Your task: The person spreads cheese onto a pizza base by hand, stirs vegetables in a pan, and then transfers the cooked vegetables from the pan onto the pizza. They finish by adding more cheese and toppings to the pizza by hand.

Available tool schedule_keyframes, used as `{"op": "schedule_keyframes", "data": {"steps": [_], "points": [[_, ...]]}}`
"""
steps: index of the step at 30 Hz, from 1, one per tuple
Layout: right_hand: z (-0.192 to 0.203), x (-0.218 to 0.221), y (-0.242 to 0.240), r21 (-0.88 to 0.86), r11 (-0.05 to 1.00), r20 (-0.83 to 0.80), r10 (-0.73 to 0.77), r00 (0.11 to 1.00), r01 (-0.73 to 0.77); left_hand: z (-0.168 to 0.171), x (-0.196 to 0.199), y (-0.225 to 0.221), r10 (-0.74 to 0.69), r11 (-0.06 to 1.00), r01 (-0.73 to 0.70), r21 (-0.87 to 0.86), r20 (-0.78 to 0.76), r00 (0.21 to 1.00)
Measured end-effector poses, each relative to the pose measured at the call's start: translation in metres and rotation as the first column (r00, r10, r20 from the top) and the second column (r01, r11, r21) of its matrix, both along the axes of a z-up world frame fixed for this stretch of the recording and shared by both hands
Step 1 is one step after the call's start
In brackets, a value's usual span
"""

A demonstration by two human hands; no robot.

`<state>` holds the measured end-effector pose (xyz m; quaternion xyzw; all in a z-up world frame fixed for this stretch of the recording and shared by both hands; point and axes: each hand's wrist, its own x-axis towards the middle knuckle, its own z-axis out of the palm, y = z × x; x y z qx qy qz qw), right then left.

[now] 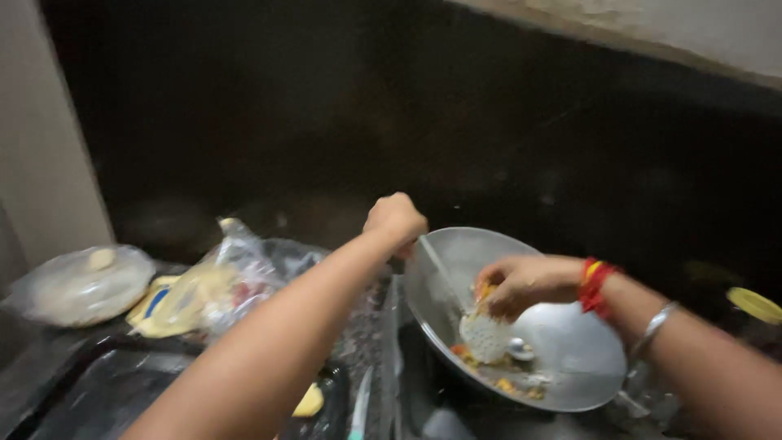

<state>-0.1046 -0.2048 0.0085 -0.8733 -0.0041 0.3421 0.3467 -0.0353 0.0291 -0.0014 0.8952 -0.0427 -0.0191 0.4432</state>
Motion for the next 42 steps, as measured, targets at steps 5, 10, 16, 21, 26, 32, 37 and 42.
{"op": "schedule_keyframes", "data": {"steps": [5,10,16,21,26,32,37,42], "points": [[0.049,-0.013,0.083,0.006,0.992,0.206,0.123,0.971,-0.127,-0.012,-0.009,0.083,-0.086,0.951,0.09,-0.297,0.027,0.996],[0.021,-0.023,0.193,0.091,0.962,0.173,0.239,0.955,-0.258,-0.103,0.001,0.193,0.052,0.874,-0.002,-0.485,0.089,0.995],[-0.104,-0.008,0.299,0.231,0.927,0.08,0.283,0.956,-0.294,-0.25,-0.022,0.295,0.155,0.891,-0.07,-0.449,0.155,0.976],[-0.225,0.008,0.341,0.142,0.977,0.112,0.144,0.983,-0.159,-0.316,-0.048,0.331,0.16,0.832,-0.081,-0.549,0.099,0.982],[-0.315,0.018,0.343,0.252,0.966,0.077,0.047,0.996,-0.065,-0.371,-0.064,0.341,0.112,0.76,-0.056,-0.648,0.046,0.993],[-0.341,0.015,0.372,0.064,0.997,0.242,-0.06,0.969,0.046,-0.415,-0.064,0.339,-0.071,0.432,0.025,-0.902,-0.007,0.997],[-0.331,0.0,0.389,0.081,0.995,0.278,-0.076,0.958,0.055,-0.422,-0.073,0.352,-0.07,0.475,0.07,-0.877,0.042,0.997],[-0.331,-0.009,0.393,-0.064,0.982,0.361,-0.144,0.921,0.179,-0.422,-0.08,0.354,-0.096,0.348,-0.021,-0.937,-0.058,0.994]]}}
